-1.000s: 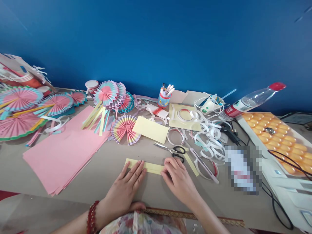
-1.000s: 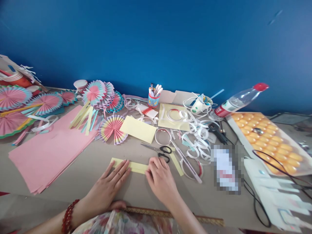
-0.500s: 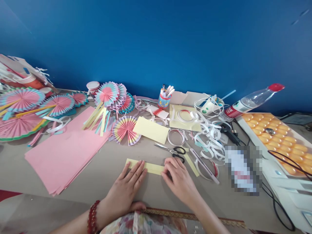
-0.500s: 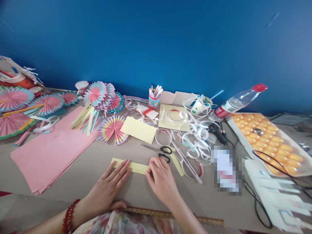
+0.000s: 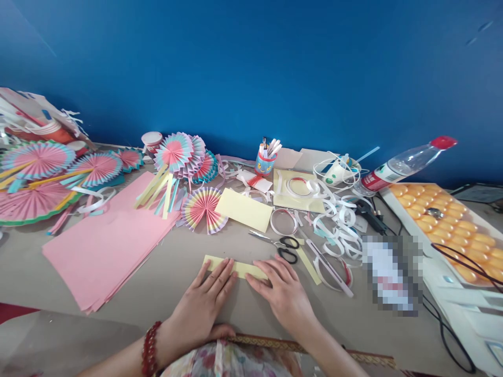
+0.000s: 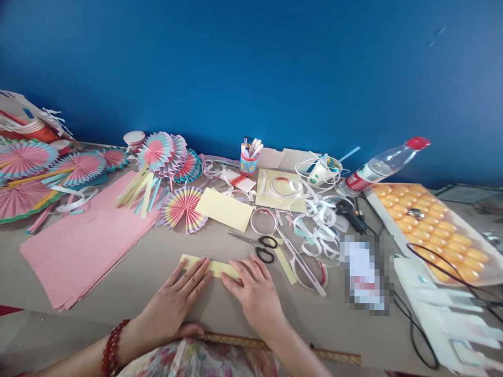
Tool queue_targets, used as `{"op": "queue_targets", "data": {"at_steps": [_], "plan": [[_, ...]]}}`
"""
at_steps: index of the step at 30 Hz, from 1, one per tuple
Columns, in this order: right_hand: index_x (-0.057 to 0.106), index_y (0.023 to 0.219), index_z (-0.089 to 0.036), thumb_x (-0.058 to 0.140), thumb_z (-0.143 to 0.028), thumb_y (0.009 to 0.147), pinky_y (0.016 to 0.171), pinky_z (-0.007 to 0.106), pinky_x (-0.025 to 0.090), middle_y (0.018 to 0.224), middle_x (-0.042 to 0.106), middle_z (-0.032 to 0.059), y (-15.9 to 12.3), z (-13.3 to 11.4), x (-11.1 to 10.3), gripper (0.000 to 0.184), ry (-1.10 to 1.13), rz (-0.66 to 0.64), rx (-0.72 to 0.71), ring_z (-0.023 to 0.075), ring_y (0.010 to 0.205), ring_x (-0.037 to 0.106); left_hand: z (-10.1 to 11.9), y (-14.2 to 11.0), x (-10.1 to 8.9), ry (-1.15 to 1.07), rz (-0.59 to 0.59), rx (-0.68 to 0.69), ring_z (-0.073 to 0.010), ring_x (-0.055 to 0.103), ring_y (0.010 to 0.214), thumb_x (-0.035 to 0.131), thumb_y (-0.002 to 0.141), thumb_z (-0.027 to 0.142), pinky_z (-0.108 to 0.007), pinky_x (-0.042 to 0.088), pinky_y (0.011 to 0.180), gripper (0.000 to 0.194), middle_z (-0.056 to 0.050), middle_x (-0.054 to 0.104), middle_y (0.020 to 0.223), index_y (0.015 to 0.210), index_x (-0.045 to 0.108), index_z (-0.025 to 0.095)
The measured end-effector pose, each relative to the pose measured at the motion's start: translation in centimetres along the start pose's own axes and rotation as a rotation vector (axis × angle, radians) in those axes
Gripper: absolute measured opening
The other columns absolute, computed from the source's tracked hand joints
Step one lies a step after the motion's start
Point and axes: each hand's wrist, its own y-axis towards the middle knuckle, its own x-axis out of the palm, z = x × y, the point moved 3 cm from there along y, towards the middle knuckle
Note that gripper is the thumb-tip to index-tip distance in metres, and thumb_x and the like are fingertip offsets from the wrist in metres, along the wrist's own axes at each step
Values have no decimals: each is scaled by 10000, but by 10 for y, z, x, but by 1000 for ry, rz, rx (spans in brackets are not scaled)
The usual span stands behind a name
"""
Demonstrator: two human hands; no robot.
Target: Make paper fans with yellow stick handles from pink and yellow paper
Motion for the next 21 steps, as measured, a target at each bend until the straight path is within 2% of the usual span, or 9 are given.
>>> {"op": "queue_targets", "data": {"at_steps": [2, 4, 9, 15, 18, 21], "plan": [[660, 1226, -370, 517, -201, 976, 1117, 466, 333, 1343, 609, 7, -7, 4, -4, 334, -42, 5, -14, 228, 1223, 500, 0, 0, 1, -2, -9, -1, -342, 187, 1486, 313, 871, 797, -553, 49, 1196, 987, -202, 262, 1595, 1551, 248, 84], [663, 1227, -368, 471, -149, 983, 1101, 470, 349, 1364, 599, 11, -15, 8, -9, 380, -83, 0, -4, 231, 1255, 486, -1, -1, 1, -1, -15, 4, -342, 178, 1488, 314, 874, 794, -553, 44, 1197, 983, -200, 253, 1599, 1552, 248, 85], [663, 1238, -354, 402, -34, 943, 1026, 436, 424, 1316, 635, 15, -30, 13, -20, 507, -154, 16, -1, 220, 1218, 518, -2, -2, 1, -16, -16, -2, -337, 186, 1485, 331, 877, 786, -540, 74, 1201, 982, -184, 259, 1601, 1566, 199, 99], [722, 1101, -250, 410, -57, 925, 981, 403, 449, 1194, 692, 43, -32, 8, -31, 406, -121, 87, 39, 223, 1103, 573, 0, -1, 1, -24, -52, -13, -334, 152, 1494, 302, 875, 794, -561, 45, 1195, 996, -198, 243, 1603, 1566, 184, 87], [625, 1294, -184, 429, -131, 943, 983, 405, 443, 1283, 645, 88, -19, -5, -35, 405, -107, 17, 14, 248, 1168, 545, 1, -1, 1, -36, -60, -21, -339, 144, 1495, 315, 865, 801, -576, 69, 1192, 1011, -199, 245, 1602, 1566, 177, 86], [542, 1394, -197, 437, -222, 974, 1026, 390, 421, 1403, 577, 54, -2, -22, -26, 433, -114, -83, -87, 245, 1249, 500, 1, -1, 0, -45, -37, -15, -344, 164, 1490, 318, 871, 793, -579, 86, 1190, 993, -196, 250, 1601, 1564, 191, 94]]}}
